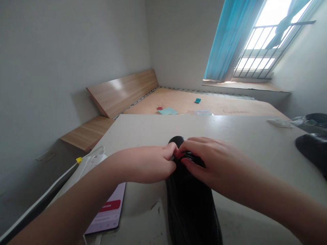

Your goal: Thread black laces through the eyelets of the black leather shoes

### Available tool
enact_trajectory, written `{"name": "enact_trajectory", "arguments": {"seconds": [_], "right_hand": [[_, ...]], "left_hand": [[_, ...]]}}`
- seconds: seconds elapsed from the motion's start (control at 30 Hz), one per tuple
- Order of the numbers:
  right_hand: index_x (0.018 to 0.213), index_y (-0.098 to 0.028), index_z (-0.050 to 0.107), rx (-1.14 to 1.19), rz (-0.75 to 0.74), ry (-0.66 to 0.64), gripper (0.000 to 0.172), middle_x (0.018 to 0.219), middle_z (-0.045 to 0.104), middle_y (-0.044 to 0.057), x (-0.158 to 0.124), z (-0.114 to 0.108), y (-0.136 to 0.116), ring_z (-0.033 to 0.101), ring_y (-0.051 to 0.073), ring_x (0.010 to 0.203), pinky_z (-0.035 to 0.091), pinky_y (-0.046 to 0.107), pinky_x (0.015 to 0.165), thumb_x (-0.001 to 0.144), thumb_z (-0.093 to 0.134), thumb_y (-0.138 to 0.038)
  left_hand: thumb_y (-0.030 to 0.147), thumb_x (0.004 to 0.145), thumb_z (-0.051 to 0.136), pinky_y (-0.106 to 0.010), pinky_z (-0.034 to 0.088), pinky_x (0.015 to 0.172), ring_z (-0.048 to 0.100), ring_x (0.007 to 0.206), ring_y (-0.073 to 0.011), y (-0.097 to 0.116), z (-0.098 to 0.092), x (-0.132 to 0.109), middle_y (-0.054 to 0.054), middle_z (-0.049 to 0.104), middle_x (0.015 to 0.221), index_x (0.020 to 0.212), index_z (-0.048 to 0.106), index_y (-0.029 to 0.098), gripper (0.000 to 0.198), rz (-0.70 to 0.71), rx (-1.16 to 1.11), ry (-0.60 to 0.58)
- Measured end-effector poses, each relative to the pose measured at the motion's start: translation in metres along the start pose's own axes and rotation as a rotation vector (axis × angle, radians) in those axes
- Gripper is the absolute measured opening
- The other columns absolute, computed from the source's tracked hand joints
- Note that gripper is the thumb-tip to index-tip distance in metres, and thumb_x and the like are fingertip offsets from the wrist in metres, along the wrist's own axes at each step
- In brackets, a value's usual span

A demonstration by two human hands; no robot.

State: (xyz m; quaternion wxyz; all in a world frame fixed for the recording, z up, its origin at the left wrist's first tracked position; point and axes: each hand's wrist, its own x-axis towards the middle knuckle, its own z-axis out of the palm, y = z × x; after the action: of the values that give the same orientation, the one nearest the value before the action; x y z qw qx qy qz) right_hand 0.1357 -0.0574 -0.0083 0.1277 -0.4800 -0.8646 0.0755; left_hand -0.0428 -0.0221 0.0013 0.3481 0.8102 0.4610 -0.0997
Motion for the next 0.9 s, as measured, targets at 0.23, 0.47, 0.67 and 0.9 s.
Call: {"name": "enact_trajectory", "arguments": {"seconds": [0.23, 0.47, 0.67, 0.9], "right_hand": [[0.092, -0.017, 0.067, -0.233, -0.030, 0.015, 0.013, 0.090, 0.063, 0.005, 0.005, 0.022, -0.003, 0.056, 0.024, 0.088, 0.038, 0.032, 0.065, 0.079, 0.066, -0.018], [0.085, -0.017, 0.066, -0.120, -0.062, -0.052, 0.014, 0.092, 0.064, 0.005, 0.007, 0.031, 0.000, 0.054, 0.022, 0.089, 0.038, 0.033, 0.071, 0.087, 0.052, -0.013], [0.075, -0.018, 0.061, 0.126, 0.000, -0.043, 0.014, 0.078, 0.062, 0.001, 0.007, 0.010, 0.003, 0.052, 0.013, 0.069, 0.035, 0.027, 0.060, 0.080, 0.050, -0.011], [0.076, -0.021, 0.059, 0.729, 0.040, 0.398, 0.015, 0.068, 0.055, -0.002, 0.004, -0.019, 0.004, 0.050, 0.012, 0.063, 0.039, 0.023, 0.054, 0.089, 0.053, -0.025]], "left_hand": [[0.030, 0.081, 0.039, -0.033, 0.044, 0.084, 0.060, 0.097, -0.0233, -0.011, 0.003, 0.005, -0.006, 0.065, 0.113, 0.123, 0.046, 0.022, 0.043, -0.009, -0.021, -0.009], [0.032, 0.081, 0.041, -0.031, 0.043, 0.082, 0.057, 0.107, -0.0264, -0.009, 0.002, 0.002, -0.009, 0.062, 0.122, 0.123, 0.049, 0.021, 0.045, 0.002, 0.020, 0.038], [0.045, 0.088, 0.040, -0.031, 0.044, 0.079, 0.060, 0.093, -0.0235, -0.004, 0.001, -0.002, -0.004, 0.067, 0.104, 0.105, 0.060, 0.023, 0.034, 0.095, 0.023, 0.049], [0.038, 0.096, 0.036, -0.029, 0.043, 0.083, 0.059, 0.093, -0.0181, 0.002, -0.006, -0.010, 0.001, 0.067, 0.095, 0.092, 0.065, 0.025, 0.031, 0.345, -0.062, 0.346]]}}
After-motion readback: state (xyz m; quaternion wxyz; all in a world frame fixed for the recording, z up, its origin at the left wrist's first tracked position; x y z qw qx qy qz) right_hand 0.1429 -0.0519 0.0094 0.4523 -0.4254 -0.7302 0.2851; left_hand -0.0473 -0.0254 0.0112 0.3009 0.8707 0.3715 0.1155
